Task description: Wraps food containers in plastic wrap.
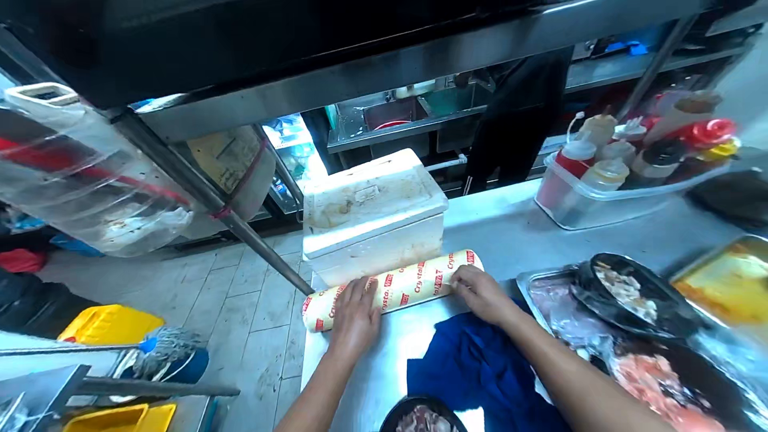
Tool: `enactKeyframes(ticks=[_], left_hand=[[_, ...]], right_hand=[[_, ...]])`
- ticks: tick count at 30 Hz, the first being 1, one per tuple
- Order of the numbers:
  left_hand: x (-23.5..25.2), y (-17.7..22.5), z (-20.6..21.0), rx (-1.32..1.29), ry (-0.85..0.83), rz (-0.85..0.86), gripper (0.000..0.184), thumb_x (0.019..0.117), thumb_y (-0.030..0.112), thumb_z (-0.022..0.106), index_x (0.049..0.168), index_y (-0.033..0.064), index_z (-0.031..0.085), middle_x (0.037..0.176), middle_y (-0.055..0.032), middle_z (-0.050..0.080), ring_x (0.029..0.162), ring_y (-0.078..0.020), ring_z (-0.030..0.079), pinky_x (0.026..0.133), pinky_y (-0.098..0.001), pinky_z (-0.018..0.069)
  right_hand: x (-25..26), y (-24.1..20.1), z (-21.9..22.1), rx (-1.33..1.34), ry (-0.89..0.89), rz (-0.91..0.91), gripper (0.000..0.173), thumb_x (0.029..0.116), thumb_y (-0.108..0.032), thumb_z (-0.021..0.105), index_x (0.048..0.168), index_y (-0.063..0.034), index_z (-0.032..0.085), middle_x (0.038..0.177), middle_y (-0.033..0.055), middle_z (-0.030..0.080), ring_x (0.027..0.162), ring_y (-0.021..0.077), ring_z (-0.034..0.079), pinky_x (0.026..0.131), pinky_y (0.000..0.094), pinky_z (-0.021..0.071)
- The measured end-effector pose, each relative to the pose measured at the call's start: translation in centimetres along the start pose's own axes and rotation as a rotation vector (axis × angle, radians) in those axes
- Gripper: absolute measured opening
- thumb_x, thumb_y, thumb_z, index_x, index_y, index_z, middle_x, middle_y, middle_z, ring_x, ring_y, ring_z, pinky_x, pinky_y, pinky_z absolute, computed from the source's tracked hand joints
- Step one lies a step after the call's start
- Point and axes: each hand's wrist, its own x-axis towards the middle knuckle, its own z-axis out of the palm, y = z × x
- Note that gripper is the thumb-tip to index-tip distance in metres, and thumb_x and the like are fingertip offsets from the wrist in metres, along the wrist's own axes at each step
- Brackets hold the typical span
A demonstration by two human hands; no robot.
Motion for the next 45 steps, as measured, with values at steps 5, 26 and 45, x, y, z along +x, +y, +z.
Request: enactKeyframes(ticks=[5, 26, 45], left_hand=[[3.4, 5.1, 2.0, 0.019, -0.126, 0.194, 0.051, 0.1005, 0.034, 0.055, 0.151, 0.0259, 0.052, 0.154, -0.0060, 0.051, 0.144, -0.0299, 0.044, 0.117, -0.0559, 0.0357], [0.9, 3.1, -0.3, 0.169, -0.282, 0.126, 0.028, 0.1007, 0.011, 0.050, 0.122, 0.0037, 0.066, 0.130, -0.0177, 0.063, 0.128, -0.0390, 0.055, 0.107, -0.0606, 0.0433], [-4.6, -7.6, -3.6, 0.248, -0.319, -0.060, 0.028, 0.1003, 0.010, 0.050, 0.121, -0.0015, 0.065, 0.128, -0.0214, 0.063, 0.131, -0.0422, 0.052, 0.114, -0.0645, 0.0345]], right_hand=[[-1.6, -0.7, 0.2, 0.080, -0.058, -0.059, 0.028, 0.1033, -0.026, 0.051, 0.103, -0.0072, 0.073, 0.107, 0.0059, 0.070, 0.110, 0.0177, 0.064, 0.114, 0.0450, 0.0420], [-2.7, -2.5, 1.2, 0.000, -0.054, 0.093, 0.031, 0.1030, -0.027, 0.048, 0.113, -0.0069, 0.070, 0.113, 0.0133, 0.068, 0.115, 0.0282, 0.064, 0.103, 0.0488, 0.0502], [-2.0, -3.8, 2.1, 0.043, -0.065, 0.193, 0.029, 0.1052, -0.024, 0.048, 0.117, -0.0049, 0.066, 0.107, 0.0117, 0.071, 0.101, 0.0230, 0.070, 0.095, 0.0463, 0.0561]])
